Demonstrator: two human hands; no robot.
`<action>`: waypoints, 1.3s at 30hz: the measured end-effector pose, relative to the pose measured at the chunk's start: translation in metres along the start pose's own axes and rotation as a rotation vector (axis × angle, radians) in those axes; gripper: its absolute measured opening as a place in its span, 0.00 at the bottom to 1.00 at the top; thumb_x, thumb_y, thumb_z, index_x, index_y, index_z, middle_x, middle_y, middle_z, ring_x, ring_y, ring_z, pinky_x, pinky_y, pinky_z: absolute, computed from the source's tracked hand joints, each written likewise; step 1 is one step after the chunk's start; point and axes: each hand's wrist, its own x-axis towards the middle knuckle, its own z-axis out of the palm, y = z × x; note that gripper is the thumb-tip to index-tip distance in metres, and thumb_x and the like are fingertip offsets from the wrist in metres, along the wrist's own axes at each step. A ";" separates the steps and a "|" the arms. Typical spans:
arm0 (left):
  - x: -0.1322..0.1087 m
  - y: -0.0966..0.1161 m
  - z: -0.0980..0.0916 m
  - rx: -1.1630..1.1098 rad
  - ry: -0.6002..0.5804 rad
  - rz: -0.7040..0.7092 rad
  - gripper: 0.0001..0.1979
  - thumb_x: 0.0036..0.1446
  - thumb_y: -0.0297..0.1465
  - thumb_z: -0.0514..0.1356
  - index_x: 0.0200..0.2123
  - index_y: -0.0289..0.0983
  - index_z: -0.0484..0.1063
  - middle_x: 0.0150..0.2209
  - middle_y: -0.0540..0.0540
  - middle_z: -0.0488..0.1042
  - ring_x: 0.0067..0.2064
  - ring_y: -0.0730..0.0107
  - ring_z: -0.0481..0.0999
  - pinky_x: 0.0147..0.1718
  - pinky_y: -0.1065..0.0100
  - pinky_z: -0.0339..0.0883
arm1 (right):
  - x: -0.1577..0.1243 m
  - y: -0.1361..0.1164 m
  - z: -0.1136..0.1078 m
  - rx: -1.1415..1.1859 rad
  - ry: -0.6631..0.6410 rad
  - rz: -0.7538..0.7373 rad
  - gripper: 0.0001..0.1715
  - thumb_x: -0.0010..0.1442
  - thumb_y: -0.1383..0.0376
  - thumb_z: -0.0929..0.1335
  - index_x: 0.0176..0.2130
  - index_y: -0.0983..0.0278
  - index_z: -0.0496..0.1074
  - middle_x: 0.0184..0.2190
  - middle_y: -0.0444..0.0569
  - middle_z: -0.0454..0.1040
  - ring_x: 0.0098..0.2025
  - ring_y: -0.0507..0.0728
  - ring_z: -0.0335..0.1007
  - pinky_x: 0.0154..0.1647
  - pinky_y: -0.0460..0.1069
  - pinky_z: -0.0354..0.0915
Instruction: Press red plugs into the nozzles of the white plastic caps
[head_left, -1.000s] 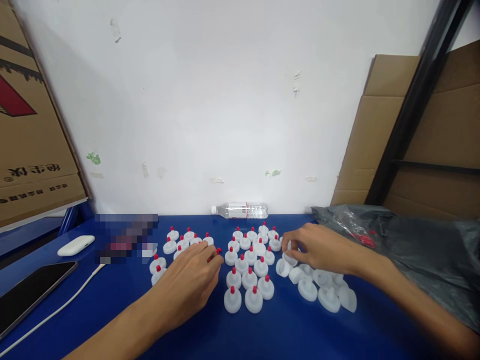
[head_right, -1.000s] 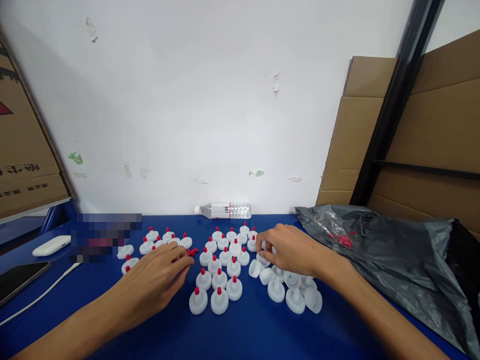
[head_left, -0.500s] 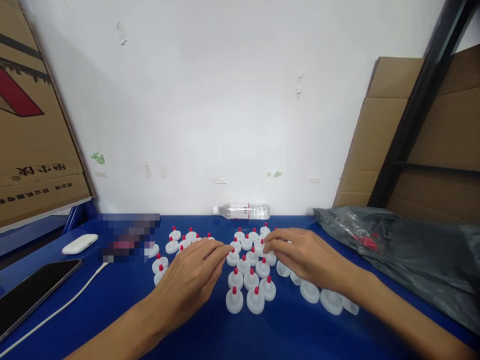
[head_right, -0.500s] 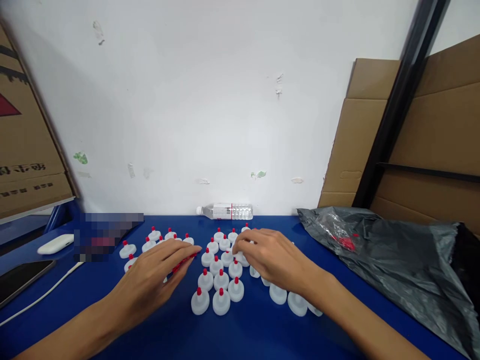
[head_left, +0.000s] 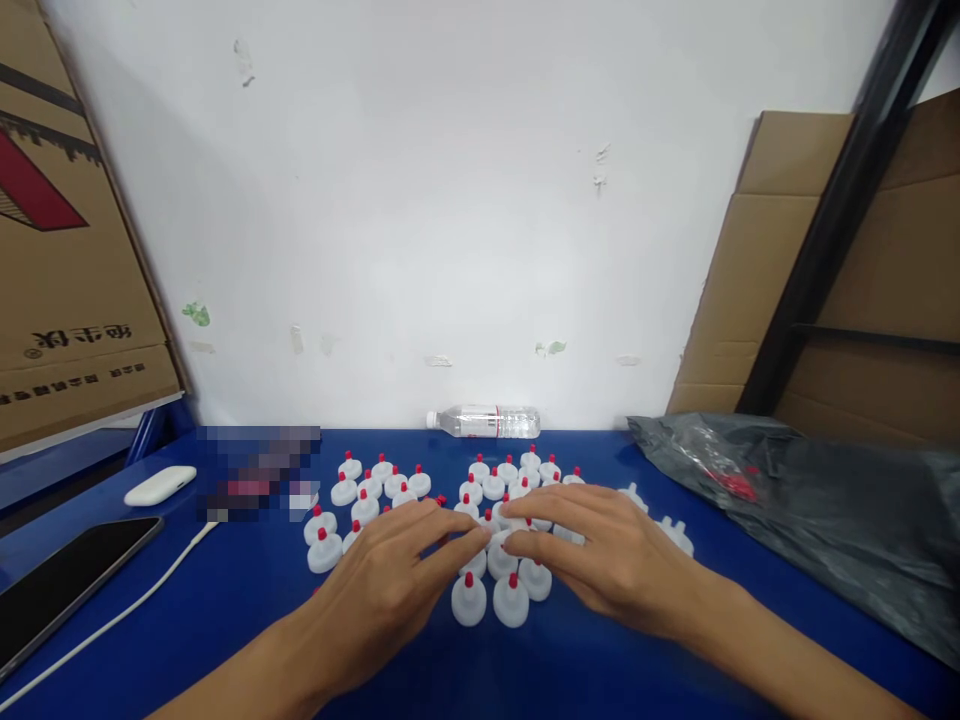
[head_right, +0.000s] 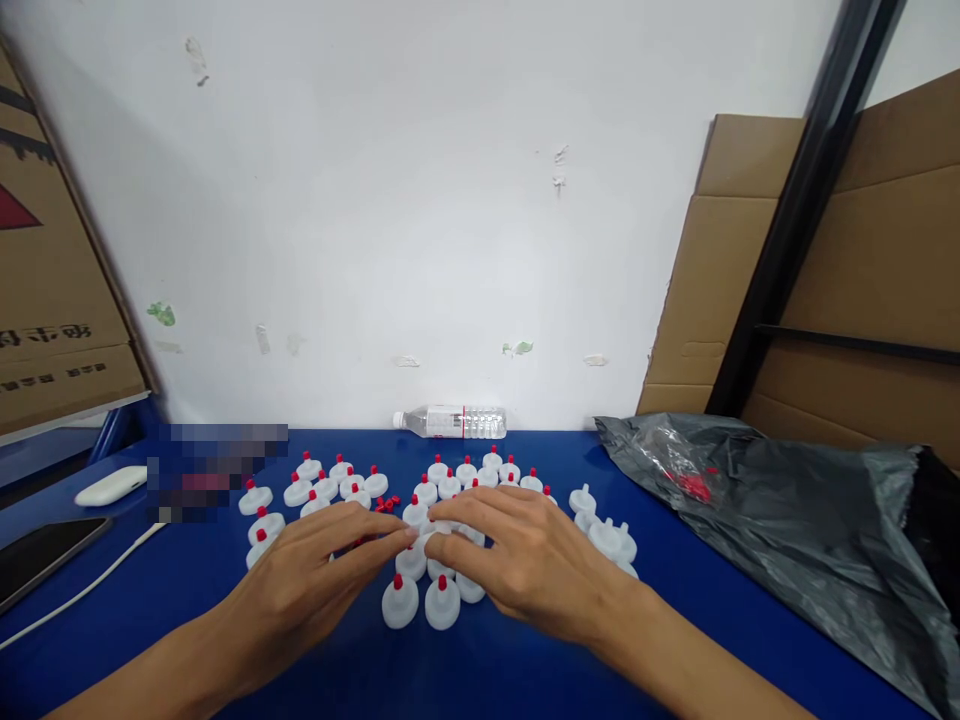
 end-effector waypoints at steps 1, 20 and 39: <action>0.000 0.000 0.000 -0.004 0.007 0.002 0.18 0.65 0.16 0.54 0.54 0.36 0.72 0.42 0.44 0.81 0.37 0.65 0.79 0.34 0.65 0.76 | 0.001 -0.001 -0.001 -0.002 0.009 0.002 0.16 0.67 0.78 0.64 0.50 0.65 0.74 0.50 0.53 0.81 0.47 0.59 0.80 0.45 0.53 0.76; 0.003 0.001 0.007 -0.016 0.079 -0.035 0.07 0.72 0.26 0.55 0.47 0.34 0.73 0.37 0.45 0.82 0.34 0.66 0.81 0.32 0.65 0.77 | -0.002 -0.012 0.004 0.012 0.090 -0.022 0.21 0.69 0.77 0.62 0.56 0.66 0.74 0.53 0.55 0.81 0.50 0.56 0.80 0.52 0.51 0.77; 0.001 0.005 0.009 -0.069 0.039 -0.066 0.09 0.73 0.24 0.50 0.44 0.36 0.69 0.33 0.48 0.77 0.30 0.70 0.73 0.32 0.67 0.67 | 0.001 -0.025 0.009 0.088 0.102 -0.009 0.21 0.70 0.78 0.62 0.59 0.74 0.71 0.57 0.60 0.77 0.63 0.56 0.70 0.66 0.49 0.65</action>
